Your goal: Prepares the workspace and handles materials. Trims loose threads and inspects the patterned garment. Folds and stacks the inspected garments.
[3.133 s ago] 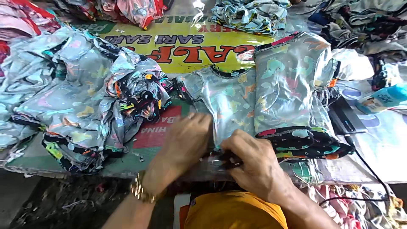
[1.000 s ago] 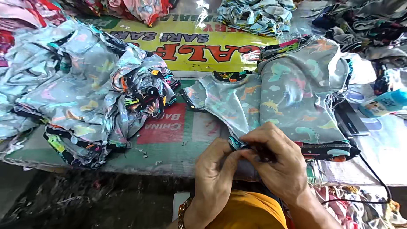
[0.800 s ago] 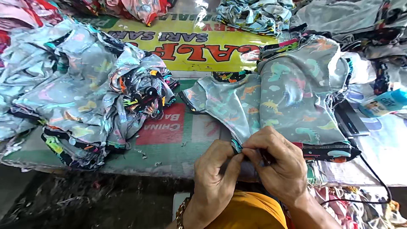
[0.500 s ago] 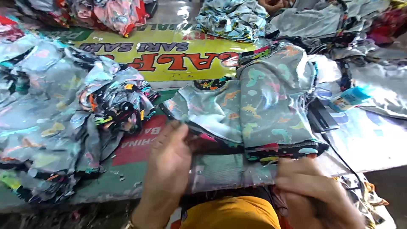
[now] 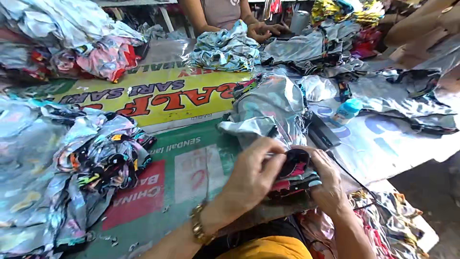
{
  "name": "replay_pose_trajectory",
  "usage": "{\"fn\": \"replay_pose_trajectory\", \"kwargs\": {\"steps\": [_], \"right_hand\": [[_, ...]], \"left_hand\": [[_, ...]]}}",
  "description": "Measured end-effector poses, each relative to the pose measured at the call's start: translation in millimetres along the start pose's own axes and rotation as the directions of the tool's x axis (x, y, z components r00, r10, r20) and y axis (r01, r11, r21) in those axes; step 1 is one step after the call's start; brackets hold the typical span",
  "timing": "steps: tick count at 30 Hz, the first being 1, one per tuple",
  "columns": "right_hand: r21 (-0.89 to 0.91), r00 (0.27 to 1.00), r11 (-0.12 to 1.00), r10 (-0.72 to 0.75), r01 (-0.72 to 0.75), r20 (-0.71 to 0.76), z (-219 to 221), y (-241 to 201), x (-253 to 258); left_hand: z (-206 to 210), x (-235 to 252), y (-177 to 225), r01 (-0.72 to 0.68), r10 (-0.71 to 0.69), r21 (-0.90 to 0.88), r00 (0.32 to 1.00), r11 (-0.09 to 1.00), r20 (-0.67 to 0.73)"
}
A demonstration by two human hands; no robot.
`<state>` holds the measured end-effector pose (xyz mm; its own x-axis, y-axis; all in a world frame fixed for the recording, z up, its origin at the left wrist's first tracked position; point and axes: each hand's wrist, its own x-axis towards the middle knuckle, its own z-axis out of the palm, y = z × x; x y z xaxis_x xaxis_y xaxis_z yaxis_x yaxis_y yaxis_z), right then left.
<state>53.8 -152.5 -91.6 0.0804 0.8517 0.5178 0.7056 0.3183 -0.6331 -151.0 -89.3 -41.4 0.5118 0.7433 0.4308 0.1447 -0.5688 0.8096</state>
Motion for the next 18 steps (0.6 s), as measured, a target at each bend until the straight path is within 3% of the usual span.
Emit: {"fn": "replay_pose_trajectory", "kwargs": {"steps": [2, 4, 6, 7, 10, 13, 15, 18], "right_hand": [[0.006, 0.999, 1.0, -0.031, 0.031, 0.017, 1, 3, 3], [0.047, 0.998, 0.997, -0.059, 0.058, 0.032, 4, 3, 4], [0.064, 0.989, 0.99, -0.129, 0.124, 0.076, 10, -5, 4], [0.061, 0.981, 0.983, -0.176, 0.171, 0.087, 15, -12, 4], [0.049, 0.954, 0.961, -0.277, 0.273, 0.112, 32, -35, -3], [0.068, 0.925, 0.934, -0.358, 0.352, 0.126, 47, -55, -12], [0.1, 0.905, 0.915, -0.403, 0.392, 0.136, 58, -62, -22], [0.139, 0.863, 0.874, -0.483, 0.466, 0.15, 71, -67, -39]], "left_hand": [[-27, -9, -27, 0.014, -0.001, 0.488, 1.0, 0.873, -0.026], [-50, -8, -54, 0.045, -0.127, 0.746, 0.99, 0.665, 0.054], [-67, -3, -67, 0.126, -0.265, 0.789, 0.963, 0.601, 0.049], [-73, 3, -66, 0.186, -0.294, 0.743, 0.956, 0.643, 0.015], [-74, 24, -49, 0.225, -0.231, 0.512, 0.972, 0.829, -0.053], [-58, 39, -26, 0.144, -0.164, 0.459, 0.986, 0.877, 0.005], [-44, 41, -17, 0.136, -0.184, 0.603, 0.983, 0.786, 0.018], [-24, 39, -20, 0.001, -0.069, 0.871, 0.997, 0.491, 0.037]]}}
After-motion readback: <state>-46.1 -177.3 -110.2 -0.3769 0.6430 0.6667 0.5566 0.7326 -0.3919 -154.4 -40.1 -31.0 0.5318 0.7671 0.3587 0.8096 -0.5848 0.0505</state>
